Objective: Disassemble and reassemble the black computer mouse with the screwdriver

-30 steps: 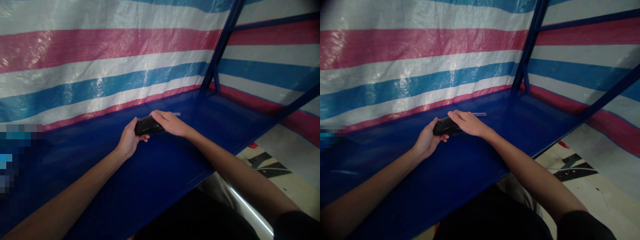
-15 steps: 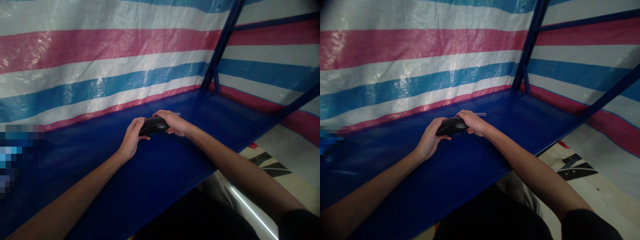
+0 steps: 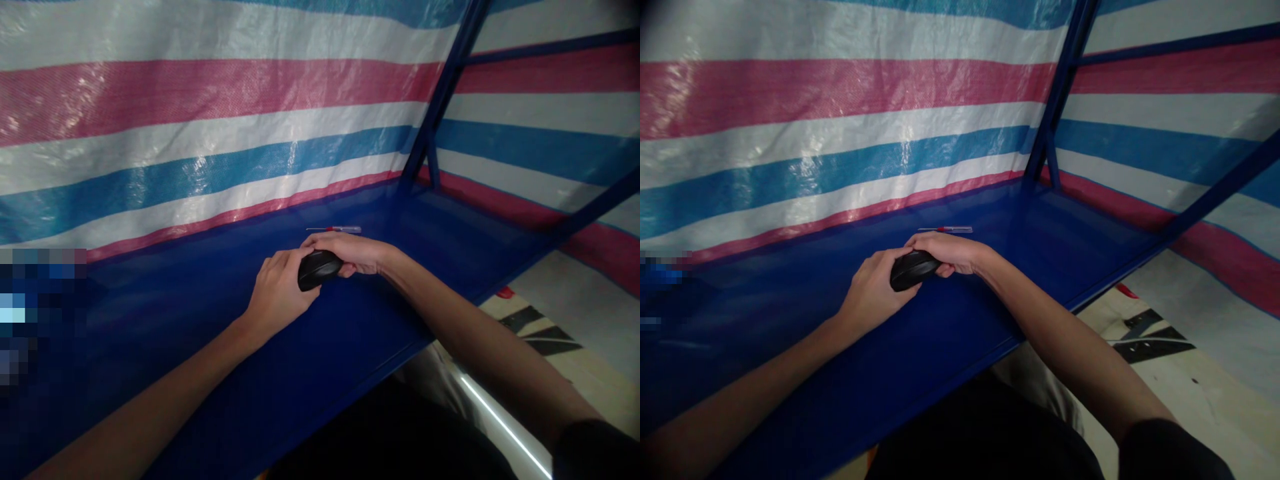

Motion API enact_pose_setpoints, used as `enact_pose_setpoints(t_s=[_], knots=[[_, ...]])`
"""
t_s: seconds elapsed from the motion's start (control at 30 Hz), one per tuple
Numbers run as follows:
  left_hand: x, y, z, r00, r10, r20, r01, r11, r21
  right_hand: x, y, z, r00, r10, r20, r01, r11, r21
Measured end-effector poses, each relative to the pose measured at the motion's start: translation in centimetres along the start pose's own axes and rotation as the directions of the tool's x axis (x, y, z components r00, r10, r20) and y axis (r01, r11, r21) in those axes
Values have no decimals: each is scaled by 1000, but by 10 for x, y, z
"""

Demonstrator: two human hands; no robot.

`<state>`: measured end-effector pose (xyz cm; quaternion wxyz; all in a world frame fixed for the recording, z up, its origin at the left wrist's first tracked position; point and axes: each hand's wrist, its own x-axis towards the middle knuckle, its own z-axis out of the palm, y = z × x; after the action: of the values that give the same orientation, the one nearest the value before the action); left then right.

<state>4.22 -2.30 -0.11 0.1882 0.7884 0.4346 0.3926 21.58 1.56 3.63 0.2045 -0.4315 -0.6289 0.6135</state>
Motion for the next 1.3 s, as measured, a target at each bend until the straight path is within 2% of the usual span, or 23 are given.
enact_pose_setpoints(t_s=[0.07,0.1,0.13,0.17,0.2,0.23,0.27,0.3,0.37,0.43,0.5,0.63,0.83,1.0,1.1,1.23,1.3], knots=[[-2,4,-1,999,-6,-35,6,1000,-12,0,-2,-2,994,-95,-48,86,983,-164],[-3,6,-2,999,-16,-48,13,999,-51,1,-2,-4,977,-175,-122,136,952,-274],[-2,7,-4,997,-35,-65,28,995,-100,3,-1,-6,936,-278,-217,174,899,-401],[-1,8,-5,994,-65,-90,50,987,-156,6,1,-10,864,-395,-312,187,827,-530],[0,7,-6,987,-105,-124,76,973,-217,9,4,-13,769,-516,-377,170,734,-657],[3,6,-7,975,-155,-162,104,953,-285,13,7,-16,693,-608,-388,134,637,-759],[6,4,-7,958,-211,-192,131,924,-360,17,11,-20,656,-665,-357,103,548,-830],[9,1,-7,940,-270,-207,155,882,-446,21,15,-22,654,-694,-301,81,459,-885],[15,-4,-6,909,-391,-144,229,758,-610,31,22,-26,693,-691,-204,53,330,-942],[19,-8,-6,874,-486,-29,329,633,-701,41,28,-26,731,-666,-148,35,252,-967],[21,-10,-5,845,-533,34,392,575,-718,50,32,-24,761,-637,-125,21,217,-976],[20,-12,-4,839,-541,53,430,601,-673,62,35,-21,796,-594,-114,18,211,-977],[20,-10,-8,854,-465,236,502,613,-610,66,34,-20,804,-592,-62,72,201,-977],[22,-9,-10,851,-456,259,514,624,-589,60,29,-19,803,-591,-76,91,248,-964],[22,-9,-9,867,-463,185,474,648,-596,47,23,-19,794,-602,-84,143,319,-937],[23,-10,-8,871,-472,134,446,649,-617,28,12,-19,725,-674,-141,320,511,-797],[23,-11,-8,874,-467,132,444,659,-607,22,7,-17,726,-677,-121,372,534,-759]])
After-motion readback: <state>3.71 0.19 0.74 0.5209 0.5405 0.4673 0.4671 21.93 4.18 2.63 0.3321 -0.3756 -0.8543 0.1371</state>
